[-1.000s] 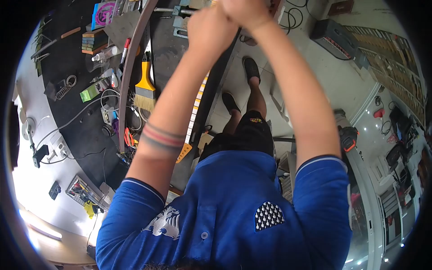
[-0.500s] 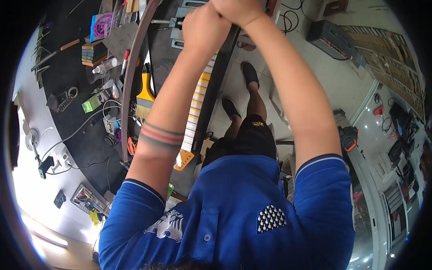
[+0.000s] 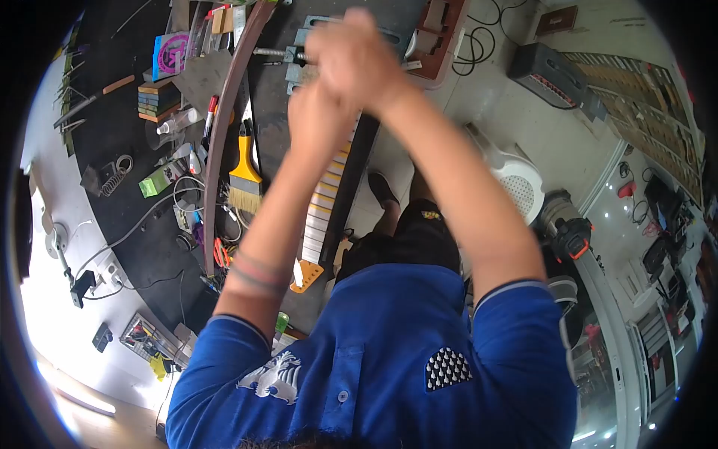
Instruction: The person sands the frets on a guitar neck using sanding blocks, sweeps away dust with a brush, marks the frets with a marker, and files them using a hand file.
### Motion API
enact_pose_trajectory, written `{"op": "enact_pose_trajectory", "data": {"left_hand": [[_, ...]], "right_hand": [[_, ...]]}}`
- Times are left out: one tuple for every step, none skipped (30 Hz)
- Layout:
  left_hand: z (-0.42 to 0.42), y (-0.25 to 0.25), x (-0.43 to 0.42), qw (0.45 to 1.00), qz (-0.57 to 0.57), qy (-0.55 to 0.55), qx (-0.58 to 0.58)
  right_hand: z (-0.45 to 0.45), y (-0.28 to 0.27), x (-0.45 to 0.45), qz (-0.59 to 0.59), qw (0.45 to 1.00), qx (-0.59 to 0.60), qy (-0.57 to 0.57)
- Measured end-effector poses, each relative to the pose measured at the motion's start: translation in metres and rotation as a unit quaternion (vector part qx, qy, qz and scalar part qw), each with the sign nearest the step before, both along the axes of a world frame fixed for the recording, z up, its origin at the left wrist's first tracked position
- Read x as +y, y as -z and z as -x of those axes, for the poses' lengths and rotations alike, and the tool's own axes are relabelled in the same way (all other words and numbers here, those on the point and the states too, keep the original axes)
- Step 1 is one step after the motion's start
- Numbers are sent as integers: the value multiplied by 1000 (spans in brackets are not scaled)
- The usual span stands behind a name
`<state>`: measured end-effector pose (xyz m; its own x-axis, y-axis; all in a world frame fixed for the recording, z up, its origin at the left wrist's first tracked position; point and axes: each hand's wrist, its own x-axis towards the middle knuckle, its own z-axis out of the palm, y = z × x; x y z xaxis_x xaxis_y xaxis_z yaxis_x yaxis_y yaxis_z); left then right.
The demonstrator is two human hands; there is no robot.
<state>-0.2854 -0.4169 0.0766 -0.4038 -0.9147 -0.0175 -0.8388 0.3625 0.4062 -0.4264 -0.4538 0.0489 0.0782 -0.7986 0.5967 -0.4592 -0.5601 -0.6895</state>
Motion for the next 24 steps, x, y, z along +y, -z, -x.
{"op": "enact_pose_trajectory", "data": {"left_hand": [[23,-5,-33,1000,-19,1,1],[39,-6,-52,998,32,-3,58],[47,-17,-58,997,-13,-17,68],[42,-15,-54,998,-5,-12,59],[32,-9,-45,999,2,-7,49],[14,-11,-26,999,-31,-10,17],[-12,-15,1,998,-63,-13,-17],[-42,-8,32,998,-58,-5,-19],[-70,-2,61,998,-52,5,-21],[-88,-9,88,999,-29,5,30],[-94,-16,101,997,-8,4,82],[-94,-12,100,997,-16,6,70],[-92,-8,95,998,-21,7,58],[-91,-3,89,999,-27,7,44],[-75,0,67,999,-34,12,16],[-45,-1,32,999,-39,17,-11],[-15,-5,0,998,-55,3,5],[11,-10,-28,999,-33,1,1],[29,-5,-49,999,22,0,43],[42,-2,-63,999,28,-10,44],[35,-2,-54,999,13,-7,40],[26,-3,-45,999,1,-4,34],[17,-5,-38,1000,-5,-1,31],[-6,-6,-13,999,-53,-5,0]], "right_hand": [[19,14,-32,-18,1000,6,2],[37,-23,-47,-8,1000,16,13],[40,-25,-52,-13,1000,17,15],[36,-24,-47,-26,999,19,15],[25,-26,-35,-40,999,18,15],[8,-17,-17,-26,999,20,16],[-15,-6,7,-12,1000,20,17],[-41,-7,35,-39,999,31,6],[-67,-12,65,-65,997,42,-2],[-91,-13,95,-76,996,51,-15],[-102,-20,109,-88,994,61,-26],[-99,-18,107,-79,994,70,-24],[-93,-14,102,-68,994,79,-22],[-85,-14,93,-57,994,87,-21],[-64,-8,67,-39,996,76,-7],[-39,-4,36,0,999,54,6],[-11,5,2,31,998,62,-10],[10,8,-23,-51,998,14,-15],[33,-22,-46,4,1000,31,2],[39,-25,-57,16,999,34,12],[37,-26,-58,5,998,51,21],[28,-23,-42,-8,999,38,22],[13,-24,-26,-16,999,27,23],[-8,8,-6,-89,996,32,-4]]}}
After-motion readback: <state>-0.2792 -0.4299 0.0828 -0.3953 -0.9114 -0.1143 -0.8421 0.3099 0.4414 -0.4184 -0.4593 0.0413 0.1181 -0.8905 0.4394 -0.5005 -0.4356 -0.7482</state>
